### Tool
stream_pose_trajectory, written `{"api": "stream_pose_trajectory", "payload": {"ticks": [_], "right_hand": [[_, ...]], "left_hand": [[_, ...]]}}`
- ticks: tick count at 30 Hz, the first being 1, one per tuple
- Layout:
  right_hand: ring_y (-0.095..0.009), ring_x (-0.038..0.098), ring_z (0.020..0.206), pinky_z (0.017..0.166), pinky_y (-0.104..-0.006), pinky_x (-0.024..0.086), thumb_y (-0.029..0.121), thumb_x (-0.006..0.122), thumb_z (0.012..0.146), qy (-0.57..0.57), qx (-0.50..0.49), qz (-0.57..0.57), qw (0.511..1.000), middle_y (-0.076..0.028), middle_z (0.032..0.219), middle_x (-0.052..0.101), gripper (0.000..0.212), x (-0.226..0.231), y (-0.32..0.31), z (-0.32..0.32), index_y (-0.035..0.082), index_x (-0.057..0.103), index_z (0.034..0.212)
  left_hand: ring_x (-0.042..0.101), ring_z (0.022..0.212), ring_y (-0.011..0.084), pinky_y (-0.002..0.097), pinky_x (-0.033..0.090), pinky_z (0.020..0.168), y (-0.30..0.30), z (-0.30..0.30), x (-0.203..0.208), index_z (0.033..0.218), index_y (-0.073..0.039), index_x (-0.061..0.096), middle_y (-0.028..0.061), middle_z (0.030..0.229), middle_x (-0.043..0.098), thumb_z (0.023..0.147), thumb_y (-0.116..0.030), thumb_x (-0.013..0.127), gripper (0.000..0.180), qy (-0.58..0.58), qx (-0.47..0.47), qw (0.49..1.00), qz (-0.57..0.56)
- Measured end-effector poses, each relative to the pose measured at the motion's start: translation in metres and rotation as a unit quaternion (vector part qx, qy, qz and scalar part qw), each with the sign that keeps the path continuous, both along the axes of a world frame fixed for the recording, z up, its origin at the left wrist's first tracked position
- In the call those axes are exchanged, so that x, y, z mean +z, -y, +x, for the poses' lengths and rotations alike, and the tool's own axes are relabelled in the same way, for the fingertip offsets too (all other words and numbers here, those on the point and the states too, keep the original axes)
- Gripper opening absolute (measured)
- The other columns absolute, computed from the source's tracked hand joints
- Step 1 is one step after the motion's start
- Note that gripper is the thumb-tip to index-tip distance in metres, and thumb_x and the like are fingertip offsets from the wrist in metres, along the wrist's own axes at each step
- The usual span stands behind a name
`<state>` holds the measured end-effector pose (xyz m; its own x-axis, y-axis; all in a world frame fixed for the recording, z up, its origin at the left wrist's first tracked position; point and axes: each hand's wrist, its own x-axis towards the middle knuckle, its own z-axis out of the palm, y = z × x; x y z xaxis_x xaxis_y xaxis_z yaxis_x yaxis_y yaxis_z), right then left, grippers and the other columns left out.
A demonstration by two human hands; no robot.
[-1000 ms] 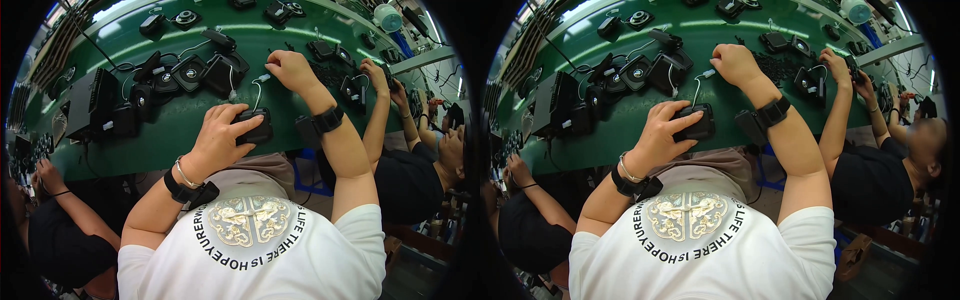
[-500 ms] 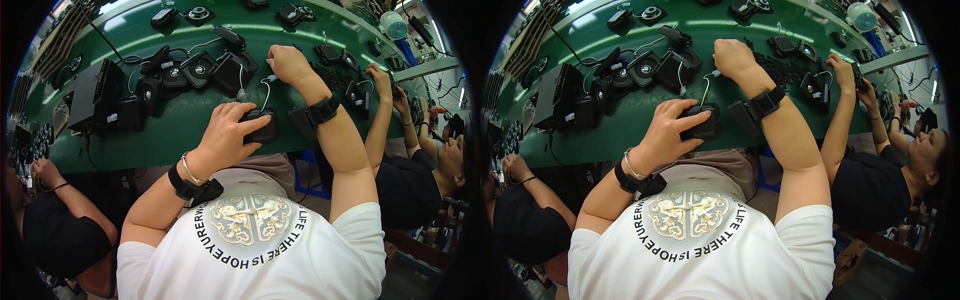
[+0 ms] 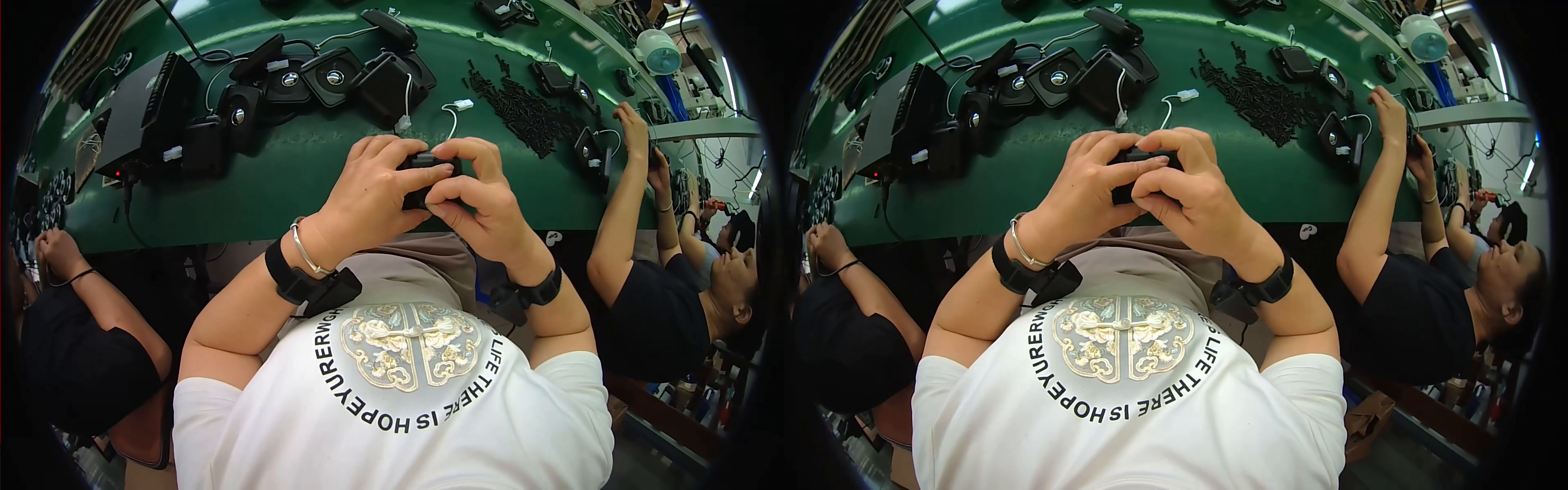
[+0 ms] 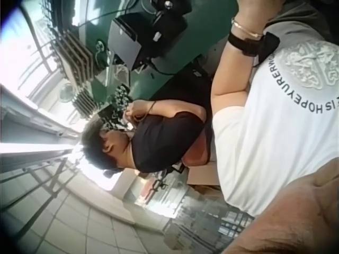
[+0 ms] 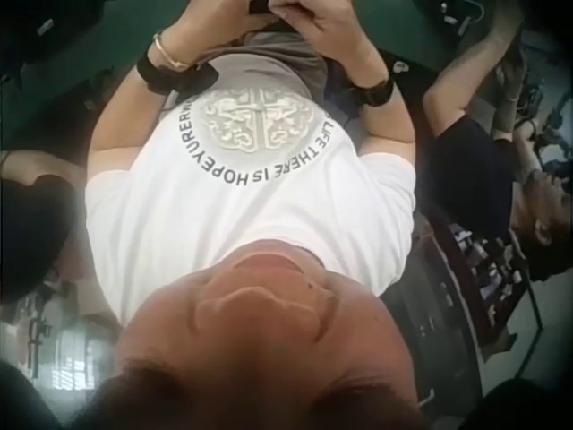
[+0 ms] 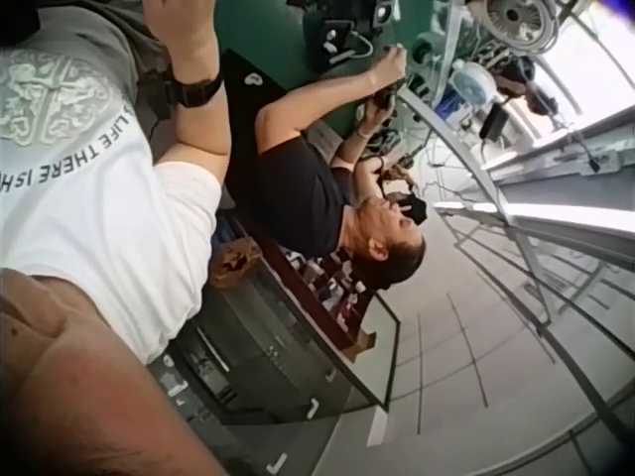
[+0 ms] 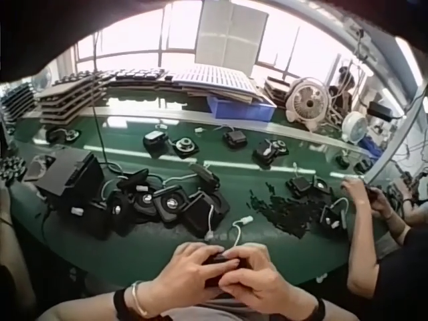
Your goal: The person picks up a speaker and a housing, threads the wire through, and presses the speaker into place. They then snap a back cover onto the housing and insert screws into the holes by hand.
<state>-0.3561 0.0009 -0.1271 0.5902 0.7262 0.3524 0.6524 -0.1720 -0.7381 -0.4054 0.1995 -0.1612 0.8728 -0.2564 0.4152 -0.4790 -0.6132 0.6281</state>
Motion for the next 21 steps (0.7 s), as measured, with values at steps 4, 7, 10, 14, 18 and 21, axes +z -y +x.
{"api": "stream_pose_trajectory", "payload": {"ticks": [4, 7, 10, 14, 18, 21], "right_hand": [[-0.024, 0.048, 0.116, 0.095, -0.0344, 0.042, 0.003, 0.070, 0.084, 0.053, -0.070, 0.018, 0.996, -0.013, 0.130, 0.050, 0.011, -0.009, -0.003, 0.003, 0.005, 0.067, 0.094], [-0.026, 0.048, 0.117, 0.097, -0.0355, 0.041, 0.004, 0.070, 0.083, -0.005, -0.124, 0.043, 0.991, -0.013, 0.128, 0.053, 0.010, -0.004, -0.011, 0.020, 0.005, 0.067, 0.093], [-0.027, 0.049, 0.117, 0.098, -0.0359, 0.040, 0.006, 0.070, 0.082, 0.028, -0.069, -0.074, 0.994, -0.011, 0.125, 0.056, 0.009, 0.005, -0.026, 0.034, 0.006, 0.068, 0.090], [-0.027, 0.050, 0.116, 0.096, -0.0358, 0.041, 0.007, 0.070, 0.081, 0.055, -0.052, -0.132, 0.988, -0.009, 0.121, 0.059, 0.009, -0.002, -0.027, 0.038, 0.007, 0.068, 0.090], [-0.027, 0.051, 0.113, 0.095, -0.0353, 0.042, 0.008, 0.071, 0.081, 0.025, -0.046, -0.129, 0.990, -0.009, 0.117, 0.060, 0.009, -0.001, -0.030, 0.041, 0.006, 0.068, 0.089], [-0.027, 0.051, 0.113, 0.094, -0.0353, 0.042, 0.009, 0.071, 0.080, 0.000, -0.030, -0.103, 0.994, -0.008, 0.115, 0.061, 0.009, -0.003, -0.031, 0.043, 0.006, 0.068, 0.089]], "left_hand": [[0.053, 0.114, 0.0321, 0.0468, 0.037, 0.103, -0.001, -0.001, -0.001, 0.115, -0.023, 0.070, 0.0108, 0.123, 0.058, 0.060, -0.016, 0.084, 0.058, 0.007, -0.005, 1.000, 0.025], [0.052, 0.114, 0.0327, 0.0472, 0.037, 0.103, -0.001, -0.003, -0.001, 0.113, -0.023, 0.071, 0.0112, 0.122, 0.058, 0.060, -0.017, 0.084, 0.055, 0.007, 0.001, 1.000, 0.024], [0.051, 0.114, 0.0333, 0.0475, 0.037, 0.103, 0.000, -0.004, -0.002, 0.110, -0.022, 0.072, 0.0116, 0.121, 0.058, 0.060, -0.017, 0.084, 0.053, 0.007, 0.005, 1.000, 0.025], [0.050, 0.114, 0.0344, 0.0478, 0.037, 0.103, 0.000, -0.005, -0.004, 0.107, -0.020, 0.072, 0.0125, 0.119, 0.057, 0.059, -0.018, 0.084, 0.049, 0.003, 0.010, 1.000, 0.027], [0.050, 0.114, 0.0349, 0.0479, 0.037, 0.103, -0.001, -0.003, -0.003, 0.105, -0.020, 0.072, 0.0130, 0.118, 0.057, 0.059, -0.018, 0.084, 0.047, 0.002, 0.006, 1.000, 0.024], [0.050, 0.114, 0.0349, 0.0479, 0.037, 0.103, -0.002, -0.003, -0.002, 0.105, -0.019, 0.072, 0.0130, 0.118, 0.057, 0.059, -0.018, 0.084, 0.047, 0.003, 0.004, 1.000, 0.027]]}}
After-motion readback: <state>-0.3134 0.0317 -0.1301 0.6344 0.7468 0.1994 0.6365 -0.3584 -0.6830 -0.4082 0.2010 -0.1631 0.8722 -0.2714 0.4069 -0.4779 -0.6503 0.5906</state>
